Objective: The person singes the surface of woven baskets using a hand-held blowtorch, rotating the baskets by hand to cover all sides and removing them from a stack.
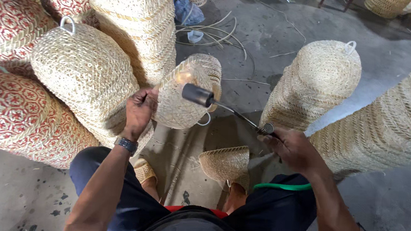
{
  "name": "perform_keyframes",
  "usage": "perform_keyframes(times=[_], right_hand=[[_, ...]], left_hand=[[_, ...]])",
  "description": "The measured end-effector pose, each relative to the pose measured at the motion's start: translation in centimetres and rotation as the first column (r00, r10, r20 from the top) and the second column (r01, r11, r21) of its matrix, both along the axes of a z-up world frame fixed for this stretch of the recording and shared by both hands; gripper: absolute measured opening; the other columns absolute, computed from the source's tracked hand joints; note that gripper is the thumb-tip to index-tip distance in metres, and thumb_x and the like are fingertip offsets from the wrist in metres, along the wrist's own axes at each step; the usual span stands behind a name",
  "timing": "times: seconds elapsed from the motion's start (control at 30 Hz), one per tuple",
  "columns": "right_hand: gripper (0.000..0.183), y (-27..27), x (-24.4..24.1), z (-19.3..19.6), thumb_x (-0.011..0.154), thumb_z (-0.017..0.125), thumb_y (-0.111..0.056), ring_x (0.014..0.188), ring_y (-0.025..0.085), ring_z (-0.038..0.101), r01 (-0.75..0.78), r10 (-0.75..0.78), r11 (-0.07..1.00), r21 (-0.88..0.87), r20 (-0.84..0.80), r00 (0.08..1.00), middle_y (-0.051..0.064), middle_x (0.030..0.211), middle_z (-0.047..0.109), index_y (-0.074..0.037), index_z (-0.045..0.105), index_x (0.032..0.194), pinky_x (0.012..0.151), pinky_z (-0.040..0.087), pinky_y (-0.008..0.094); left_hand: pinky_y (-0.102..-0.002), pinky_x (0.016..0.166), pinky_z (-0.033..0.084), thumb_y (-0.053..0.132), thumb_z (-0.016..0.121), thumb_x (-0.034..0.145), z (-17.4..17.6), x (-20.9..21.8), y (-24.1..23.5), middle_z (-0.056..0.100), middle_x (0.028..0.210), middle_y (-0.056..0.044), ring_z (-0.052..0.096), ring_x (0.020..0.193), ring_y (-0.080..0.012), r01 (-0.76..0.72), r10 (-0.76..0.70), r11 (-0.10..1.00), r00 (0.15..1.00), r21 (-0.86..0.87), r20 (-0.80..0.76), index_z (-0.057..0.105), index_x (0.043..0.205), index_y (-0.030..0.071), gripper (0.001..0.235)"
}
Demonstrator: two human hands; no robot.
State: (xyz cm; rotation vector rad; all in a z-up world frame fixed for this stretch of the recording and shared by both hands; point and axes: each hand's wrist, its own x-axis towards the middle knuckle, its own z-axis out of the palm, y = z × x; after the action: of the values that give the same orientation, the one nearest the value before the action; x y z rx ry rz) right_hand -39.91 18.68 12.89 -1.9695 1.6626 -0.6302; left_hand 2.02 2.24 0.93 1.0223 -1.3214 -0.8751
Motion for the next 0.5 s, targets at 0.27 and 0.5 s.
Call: perform_keyframes(times=[0.27,0.5], right_hand=[[0.045,-0.3,0.2,2.7,0.095,0.051,-0.049,0.059,0.023,0.060,0.135,-0.115,0.988,0.068,-0.243,0.963,0.011,0.061,0.062,-0.015,0.075,0.112,0.055,0.048,0.042],[0.047,-0.5,-1.2,3.6,0.097,0.059,-0.047,0.054,0.016,0.054,0.185,-0.187,0.980,0.079,0.015,0.982,0.005,0.060,0.060,-0.006,0.070,0.078,0.049,0.043,0.036]], left_hand=[[-0.021,0.051,0.037,0.029,0.070,0.102,0.9,3.8,-1.1,0.061,0.070,0.007,0.047,0.058,-0.0025,-0.027,0.027,0.999,1.000,0.041,-0.011,0.076,0.098,0.007,0.024],[-0.021,0.058,0.034,0.024,0.074,0.105,-1.3,8.0,-2.9,0.064,0.078,0.004,0.045,0.063,-0.0039,0.071,-0.088,0.996,0.940,-0.062,-0.330,0.076,0.096,0.006,0.021]])
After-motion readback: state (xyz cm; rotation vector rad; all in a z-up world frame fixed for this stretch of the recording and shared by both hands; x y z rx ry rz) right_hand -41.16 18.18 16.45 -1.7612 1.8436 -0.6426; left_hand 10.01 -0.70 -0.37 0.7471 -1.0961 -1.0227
